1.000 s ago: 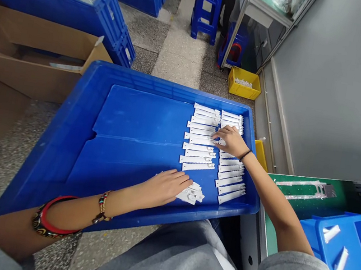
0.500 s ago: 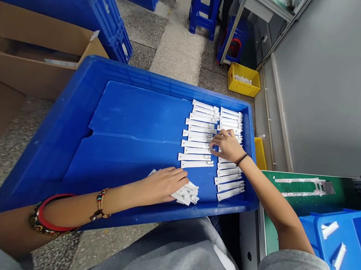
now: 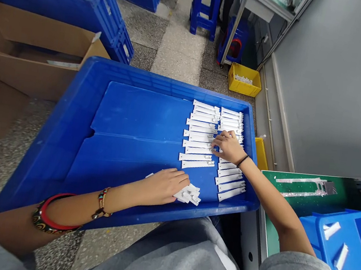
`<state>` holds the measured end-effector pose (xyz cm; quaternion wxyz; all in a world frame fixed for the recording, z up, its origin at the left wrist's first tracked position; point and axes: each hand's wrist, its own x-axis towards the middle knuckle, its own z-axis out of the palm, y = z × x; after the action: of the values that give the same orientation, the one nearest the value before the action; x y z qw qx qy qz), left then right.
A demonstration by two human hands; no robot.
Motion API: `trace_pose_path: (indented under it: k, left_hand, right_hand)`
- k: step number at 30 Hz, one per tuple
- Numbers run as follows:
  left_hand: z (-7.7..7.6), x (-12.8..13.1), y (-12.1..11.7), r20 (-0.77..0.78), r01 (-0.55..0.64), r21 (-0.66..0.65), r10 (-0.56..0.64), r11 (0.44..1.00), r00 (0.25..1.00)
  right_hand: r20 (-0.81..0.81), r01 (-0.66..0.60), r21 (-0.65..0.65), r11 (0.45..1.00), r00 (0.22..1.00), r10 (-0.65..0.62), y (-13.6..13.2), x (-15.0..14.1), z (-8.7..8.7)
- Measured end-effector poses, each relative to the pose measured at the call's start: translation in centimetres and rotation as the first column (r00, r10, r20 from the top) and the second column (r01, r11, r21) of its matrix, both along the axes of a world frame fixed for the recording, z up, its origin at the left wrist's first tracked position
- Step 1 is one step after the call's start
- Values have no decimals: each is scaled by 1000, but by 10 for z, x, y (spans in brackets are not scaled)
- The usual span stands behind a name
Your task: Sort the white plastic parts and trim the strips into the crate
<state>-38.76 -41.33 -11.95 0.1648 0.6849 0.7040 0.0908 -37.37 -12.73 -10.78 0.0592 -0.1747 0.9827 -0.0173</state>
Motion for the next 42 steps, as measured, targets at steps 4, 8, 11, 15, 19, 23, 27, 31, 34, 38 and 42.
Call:
trace_pose_path:
  k: [4,8,11,15,19,23,27,31,34,38,42]
  left_hand:
    - [2,0,-1,-4,18,-21,-18,1000,1000]
    - [2,2,-2,5,16,-37,-16,999,1000]
    - [1,2,-3,-6,-23,-30,23,999,1000]
    - [-1,1,-3,-7,-30,-42,30,999,1000]
    - [3,0,0,23,-96,-69,98,993,995]
    - [5,-2,4,122,-246,-150,265,958,957]
    - [0,-3,3,196,-332,-148,356,932,914]
    - [-3,-4,1,219,-310,-78,320,948,922]
    - [-1,-5,2,182,-286,-64,293,956,939]
    - [1,-5,4,144,-284,-127,301,950,943]
    - [-2,-6,2,205,-281,-178,314,943,927]
  right_hand:
    - [0,1,-1,1000,1000,-1,0,0,0]
    - [-4,1,-1,1000,1000,-1,1,0,-1]
    - [-6,0,-8,1000,1000,0,2,0,-3]
    - [-10,7,4,1000,1000,-7,2,3,-3]
    - [-51,17,-29,999,999,-18,-3,13,4]
    - [17,-84,-148,985,996,87,-12,25,3]
    - [67,-66,-139,988,995,76,-18,30,-2]
    - [70,23,-230,973,998,-7,-27,40,6]
    - [330,166,-458,873,944,-7,-41,58,11]
    - [620,439,-599,670,783,42,-60,80,1]
    - [599,490,-503,712,792,-122,-67,89,-7]
